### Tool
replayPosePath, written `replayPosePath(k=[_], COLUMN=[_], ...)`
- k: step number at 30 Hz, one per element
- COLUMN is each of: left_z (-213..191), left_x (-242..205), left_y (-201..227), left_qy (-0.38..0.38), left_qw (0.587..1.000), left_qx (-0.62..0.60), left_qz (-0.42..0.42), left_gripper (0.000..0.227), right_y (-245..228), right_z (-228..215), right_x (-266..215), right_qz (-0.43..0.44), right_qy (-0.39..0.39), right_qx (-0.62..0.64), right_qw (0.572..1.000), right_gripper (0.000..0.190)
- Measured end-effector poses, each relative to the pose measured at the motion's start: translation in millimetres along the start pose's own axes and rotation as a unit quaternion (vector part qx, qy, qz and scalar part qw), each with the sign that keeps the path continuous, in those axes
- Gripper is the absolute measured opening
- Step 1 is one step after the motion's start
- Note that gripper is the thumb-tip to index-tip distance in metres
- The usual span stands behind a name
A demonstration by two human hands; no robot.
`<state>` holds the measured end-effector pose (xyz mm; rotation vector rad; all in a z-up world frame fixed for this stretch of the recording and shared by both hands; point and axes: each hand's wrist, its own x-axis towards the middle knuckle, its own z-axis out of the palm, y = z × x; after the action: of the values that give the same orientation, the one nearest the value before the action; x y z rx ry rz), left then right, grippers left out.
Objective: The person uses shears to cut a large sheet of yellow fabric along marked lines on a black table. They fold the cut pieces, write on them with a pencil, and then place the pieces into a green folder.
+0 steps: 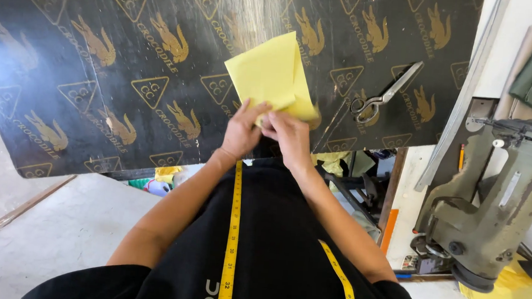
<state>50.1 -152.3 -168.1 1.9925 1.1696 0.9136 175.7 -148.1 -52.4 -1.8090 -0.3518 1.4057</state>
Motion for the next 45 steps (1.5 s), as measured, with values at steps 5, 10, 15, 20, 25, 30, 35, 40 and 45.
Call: replayPosePath(k=[5, 10, 15, 20, 25, 30, 35, 40, 45], left_z=[-2.1, -11.8, -33.3, -36.8, -35.5, -10.6, -5.1, -3.1, -4.5], left_x=[22.9, 64.7, 91.8, 86.7, 62.5, 66.6, 82.6, 135.7, 146.5], left_y=[-39.5, -40.4, -32.5, -28.4, -24.0, -38.6, 8.8, 63.7, 66.4], left_qy=[0.069, 0.071, -0.015, -0.012, -0.082, -0.265, -0.310, -0.334, -0.309], left_qw=[0.924, 0.906, 0.890, 0.905, 0.958, 0.894, 0.850, 0.815, 0.849], left_qx=[-0.034, 0.001, -0.024, 0.167, 0.274, 0.361, 0.408, 0.423, 0.383], left_qz=[-0.376, -0.418, -0.456, -0.390, 0.035, 0.006, -0.121, -0.213, -0.195], left_gripper=[0.057, 0.062, 0.064, 0.036, 0.044, 0.068, 0.071, 0.068, 0.064], right_y=[-41.2, -1.3, 2.5, -0.8, 24.9, -23.6, -2.0, 99.7, 233.0], right_z=[10.5, 22.3, 35.9, 42.2, 23.0, -23.7, -66.0, -146.0, -263.6], right_x=[13.0, 80.0, 109.4, 121.5, 134.6, 113.5, 65.9, -1.0, -59.0], right_qz=[-0.510, -0.567, -0.494, -0.327, -0.371, -0.268, -0.237, -0.381, -0.084], right_qy=[-0.054, -0.040, -0.121, -0.114, -0.090, -0.043, 0.005, 0.129, 0.295], right_qx=[-0.188, -0.342, -0.564, -0.697, -0.643, -0.707, -0.622, -0.376, -0.229], right_qw=[0.837, 0.749, 0.650, 0.628, 0.664, 0.653, 0.746, 0.835, 0.924], right_gripper=[0.023, 0.034, 0.047, 0.071, 0.065, 0.064, 0.077, 0.058, 0.044])
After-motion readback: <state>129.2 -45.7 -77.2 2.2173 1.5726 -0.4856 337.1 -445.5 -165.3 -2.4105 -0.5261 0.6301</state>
